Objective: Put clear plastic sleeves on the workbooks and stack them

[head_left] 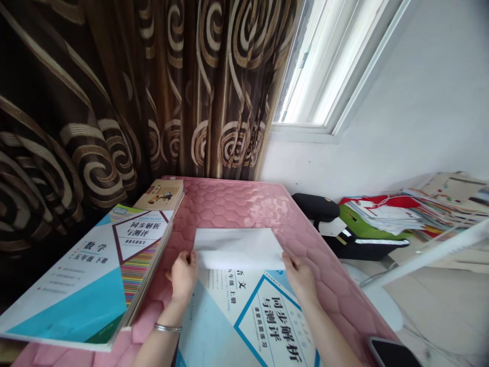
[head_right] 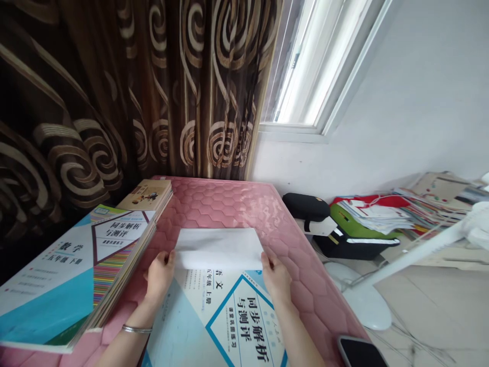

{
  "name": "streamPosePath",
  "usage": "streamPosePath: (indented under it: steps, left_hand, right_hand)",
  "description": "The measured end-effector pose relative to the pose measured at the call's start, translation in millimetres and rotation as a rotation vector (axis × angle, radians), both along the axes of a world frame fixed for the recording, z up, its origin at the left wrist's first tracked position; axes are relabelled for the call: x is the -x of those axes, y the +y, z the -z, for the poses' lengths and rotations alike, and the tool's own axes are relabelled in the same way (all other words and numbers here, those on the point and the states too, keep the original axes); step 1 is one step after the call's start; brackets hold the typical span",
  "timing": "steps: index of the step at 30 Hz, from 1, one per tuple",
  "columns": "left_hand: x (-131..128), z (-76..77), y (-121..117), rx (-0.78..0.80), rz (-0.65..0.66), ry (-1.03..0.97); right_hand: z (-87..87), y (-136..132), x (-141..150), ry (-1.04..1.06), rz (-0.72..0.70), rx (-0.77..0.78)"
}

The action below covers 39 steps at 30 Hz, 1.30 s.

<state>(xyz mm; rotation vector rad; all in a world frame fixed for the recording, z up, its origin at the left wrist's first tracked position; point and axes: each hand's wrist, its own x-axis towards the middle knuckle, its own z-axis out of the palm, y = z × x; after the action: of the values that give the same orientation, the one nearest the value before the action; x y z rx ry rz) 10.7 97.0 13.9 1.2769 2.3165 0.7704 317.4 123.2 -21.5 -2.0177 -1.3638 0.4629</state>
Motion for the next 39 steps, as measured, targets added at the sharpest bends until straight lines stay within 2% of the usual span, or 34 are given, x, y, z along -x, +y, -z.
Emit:
streamPosePath:
  steps: [3,8,13,18,27,32,39]
  left_hand:
    - [-1.0,-0.1,0.6,0.023,0.007,0.015]
    - [-2.3,-1.3,0.0,0.036,0.016,0.032]
    - [-1.1,-3.4,0.5,0.024,0.001,-0.023]
    - [3.8,-8.6,3.6,0.084,0.008,-0.058]
    - [-4.8,-11.5,6.1,0.150,-0.003,0.085]
    - [-12.1,-7.0,8.9,0.151,-0.034,0.133]
    - [-16.2,-6.7,6.0,0.137,-0.053,0.180]
  right_hand:
    - [1.9,0.4,-1.3,0.011,-0.004,-0.003]
    - [-2.3,1.2,4.7,-0.070,0.021,0.090]
    - [-9.3,-0.8,10.3,-0.112,0.031,0.129]
    - [-9.9,-3.8,9.7,-0.112,0.020,0.129]
    - [-4.3,-8.1,4.1,-0.105,-0.007,0.144]
    - [-8.6,-5.6,6.8,-0.142,-0.007,0.212]
    - [-16.3,-7.2,12.0,-0.167,-0.010,0.201]
